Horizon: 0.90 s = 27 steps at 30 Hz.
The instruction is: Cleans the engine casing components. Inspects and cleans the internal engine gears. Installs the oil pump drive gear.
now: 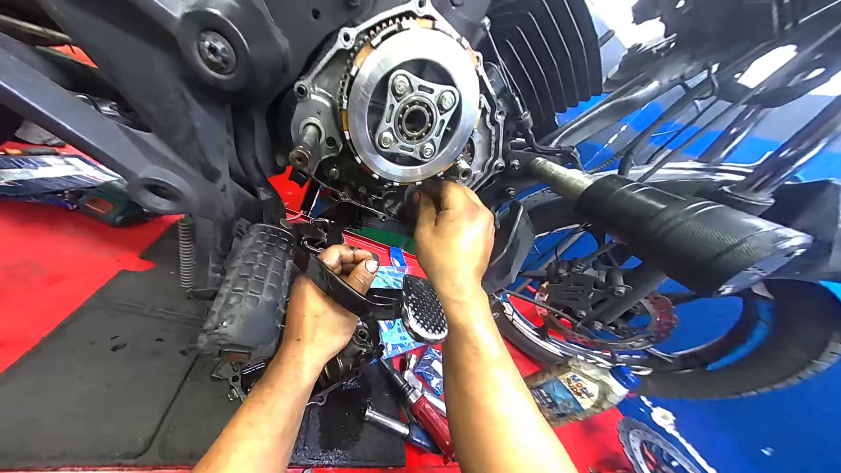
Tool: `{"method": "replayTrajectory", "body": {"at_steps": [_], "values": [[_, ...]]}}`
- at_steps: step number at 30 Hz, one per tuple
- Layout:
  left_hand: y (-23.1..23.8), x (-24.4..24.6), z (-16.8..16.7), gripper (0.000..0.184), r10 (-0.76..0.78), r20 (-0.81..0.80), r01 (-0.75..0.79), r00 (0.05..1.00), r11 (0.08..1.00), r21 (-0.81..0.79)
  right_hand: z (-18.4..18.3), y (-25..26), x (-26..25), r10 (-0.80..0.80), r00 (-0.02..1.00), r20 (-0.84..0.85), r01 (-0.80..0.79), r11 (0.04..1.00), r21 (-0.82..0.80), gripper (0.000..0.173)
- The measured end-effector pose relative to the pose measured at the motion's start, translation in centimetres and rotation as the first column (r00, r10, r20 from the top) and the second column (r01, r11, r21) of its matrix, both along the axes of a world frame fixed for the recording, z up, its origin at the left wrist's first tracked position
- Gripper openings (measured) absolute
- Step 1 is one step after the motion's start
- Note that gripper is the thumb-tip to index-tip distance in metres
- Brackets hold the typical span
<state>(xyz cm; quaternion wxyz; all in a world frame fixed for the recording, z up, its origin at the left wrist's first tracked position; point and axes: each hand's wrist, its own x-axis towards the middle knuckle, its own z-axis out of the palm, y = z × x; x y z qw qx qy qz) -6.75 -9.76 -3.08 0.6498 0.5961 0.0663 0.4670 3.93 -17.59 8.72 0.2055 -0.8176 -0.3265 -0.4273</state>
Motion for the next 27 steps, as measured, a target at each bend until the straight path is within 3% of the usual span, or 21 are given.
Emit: {"method": "replayTrajectory", "body": {"at_steps": [5,12,16,21,27], "values": [[0.1,0.0,-0.1,0.012,-0.002,0.006,0.002,1.0,1.0,0.003,-0.9,0.5,0.7,0.05,0.994,0.101,-0.064,0.987,0.146,0.011],[0.1,-0.2,-0.1,0.012,-0.026,0.025,0.027,0.999,0.999,-0.031,0.0,-0.5,1.1,0.064,0.995,-0.075,-0.045,0.973,0.227,0.028],[0.0,-0.3,0.1,0.012,-0.043,0.03,0.045,0.999,0.997,-0.056,-0.1,-0.1,0.8,0.07,0.989,-0.128,-0.036,0.969,0.246,0.027],[0.0,-0.4,0.0,0.013,-0.025,-0.002,0.024,1.0,0.999,-0.03,0.1,0.2,0.3,-0.043,0.982,-0.184,0.076,0.981,0.177,0.028],[-0.1,-0.4,0.1,0.014,-0.064,0.009,0.064,0.998,0.995,-0.07,1.2,-0.2,0.6,0.087,0.963,-0.255,-0.019,0.966,0.258,0.027]]}}
